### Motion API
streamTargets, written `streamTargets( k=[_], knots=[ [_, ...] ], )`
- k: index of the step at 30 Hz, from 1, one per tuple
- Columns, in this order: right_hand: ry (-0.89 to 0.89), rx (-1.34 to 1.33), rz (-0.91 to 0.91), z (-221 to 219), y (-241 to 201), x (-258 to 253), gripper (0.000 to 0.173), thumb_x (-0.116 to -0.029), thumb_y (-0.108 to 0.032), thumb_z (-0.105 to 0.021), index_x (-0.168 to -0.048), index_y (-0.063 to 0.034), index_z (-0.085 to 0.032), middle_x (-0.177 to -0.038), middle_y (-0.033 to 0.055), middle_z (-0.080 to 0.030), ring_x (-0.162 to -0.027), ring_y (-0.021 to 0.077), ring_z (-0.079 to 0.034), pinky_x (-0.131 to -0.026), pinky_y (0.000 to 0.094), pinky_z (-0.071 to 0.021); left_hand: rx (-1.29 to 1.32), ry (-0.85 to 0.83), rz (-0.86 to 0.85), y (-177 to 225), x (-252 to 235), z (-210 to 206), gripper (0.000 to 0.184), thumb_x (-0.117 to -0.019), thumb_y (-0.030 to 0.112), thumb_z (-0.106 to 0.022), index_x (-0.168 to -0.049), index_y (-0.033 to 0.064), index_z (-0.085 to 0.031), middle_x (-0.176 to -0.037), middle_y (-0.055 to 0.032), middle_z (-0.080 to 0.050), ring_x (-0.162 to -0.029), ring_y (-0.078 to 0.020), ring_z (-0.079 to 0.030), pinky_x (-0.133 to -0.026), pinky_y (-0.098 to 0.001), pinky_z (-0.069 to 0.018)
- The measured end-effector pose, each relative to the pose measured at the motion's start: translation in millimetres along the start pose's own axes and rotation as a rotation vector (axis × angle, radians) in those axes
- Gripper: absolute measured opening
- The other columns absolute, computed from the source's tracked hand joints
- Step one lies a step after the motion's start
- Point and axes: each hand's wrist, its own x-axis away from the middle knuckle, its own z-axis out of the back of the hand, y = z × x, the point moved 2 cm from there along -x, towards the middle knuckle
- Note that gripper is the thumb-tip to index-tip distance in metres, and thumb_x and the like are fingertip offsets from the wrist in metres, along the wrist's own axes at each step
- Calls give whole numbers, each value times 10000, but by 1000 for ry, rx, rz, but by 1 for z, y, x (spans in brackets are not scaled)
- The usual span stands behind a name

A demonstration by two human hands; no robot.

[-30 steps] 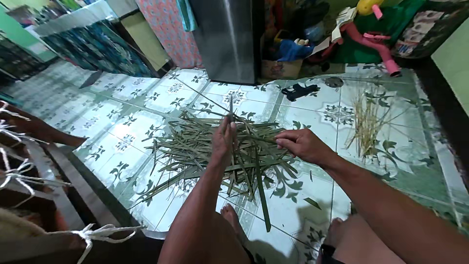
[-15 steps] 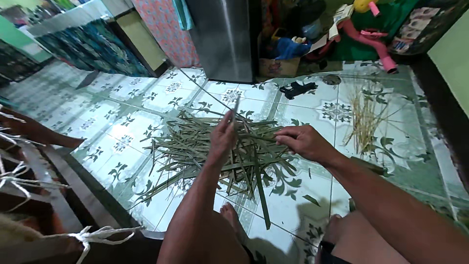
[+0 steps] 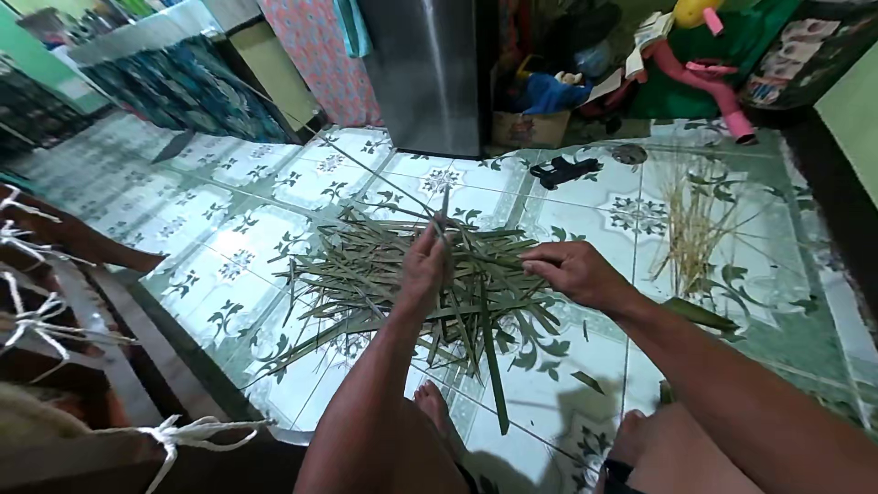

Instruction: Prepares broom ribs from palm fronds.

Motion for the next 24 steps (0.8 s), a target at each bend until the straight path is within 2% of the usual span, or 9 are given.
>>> streamTargets(
  k=[3, 6, 8, 11, 13, 16, 19, 21, 24],
  knots=[
    [31, 37, 57, 3, 1, 0, 260, -1014, -221, -594, -1102, -49, -767, -996, 71, -738, -851, 72, -670, -805, 261, -554, 21, 82, -18, 11, -9, 16, 465, -1090, 220, -460, -1547, 158, -402, -732, 16, -564, -527, -59, -515, -499, -229, -490],
    [24, 22, 49, 0, 8, -1, 249, -1007, -223, -600, -1088, -58, -767, -977, 68, -696, -804, 77, -632, -747, 241, -540, 75, 131, -40, 1, -17, 29, 478, -1089, 301, -483, -1556, 231, -410, -717, 8, -559, -514, -73, -518, -483, -240, -495],
    [-30, -31, -63, -2, 5, -2, 263, -1020, -234, -585, -1123, -49, -740, -975, 63, -678, -707, 60, -606, -655, 234, -538, 81, 103, -25, -6, -12, 19, 464, -1097, 260, -450, -1556, 205, -409, -719, -3, -555, -504, -77, -508, -462, -236, -478],
    [-95, -94, -184, -2, -8, -5, 312, -1064, -267, -533, -1218, -50, -696, -990, 53, -700, -653, 49, -611, -616, 240, -551, 43, -11, 15, -12, -2, -7, 482, -1091, 229, -466, -1566, 184, -397, -742, -4, -561, -510, -69, -494, -473, -225, -468],
    [-71, -61, -127, -5, -8, -6, 312, -1069, -242, -502, -1193, -43, -709, -958, 47, -693, -649, 42, -596, -614, 230, -537, 35, -62, 46, -15, 2, -19, 492, -1086, 211, -486, -1567, 161, -397, -731, -5, -554, -510, -69, -485, -482, -227, -464],
    [-7, 0, -25, -6, -3, -6, 281, -1041, -208, -534, -1137, -36, -734, -973, 72, -670, -711, 68, -618, -665, 238, -555, 37, -61, 73, -12, 3, -24, 497, -1081, 211, -504, -1563, 141, -409, -718, -15, -559, -521, -77, -501, -492, -228, -466],
    [27, 38, 30, 0, 1, -4, 238, -1012, -183, -579, -1074, -18, -739, -973, 92, -679, -758, 97, -640, -712, 262, -568, 67, -10, 32, -2, -2, -13, 485, -1091, 220, -469, -1561, 132, -387, -707, 3, -548, -515, -69, -498, -481, -220, -463],
    [50, 71, 64, 2, 2, -2, 219, -986, -169, -594, -1032, -18, -746, -960, 97, -685, -794, 117, -631, -740, 286, -545, 99, 48, -15, 2, -8, -2, 475, -1097, 243, -444, -1561, 162, -382, -667, 20, -517, -483, -65, -486, -455, -218, -462],
    [57, 81, 63, 6, -1, -1, 194, -977, -160, -609, -1016, -32, -749, -956, 81, -671, -819, 100, -621, -752, 261, -535, 109, 48, -22, -2, -7, 0, 487, -1098, 255, -443, -1571, 170, -365, -667, 12, -508, -484, -76, -490, -450, -225, -463]
  ],
)
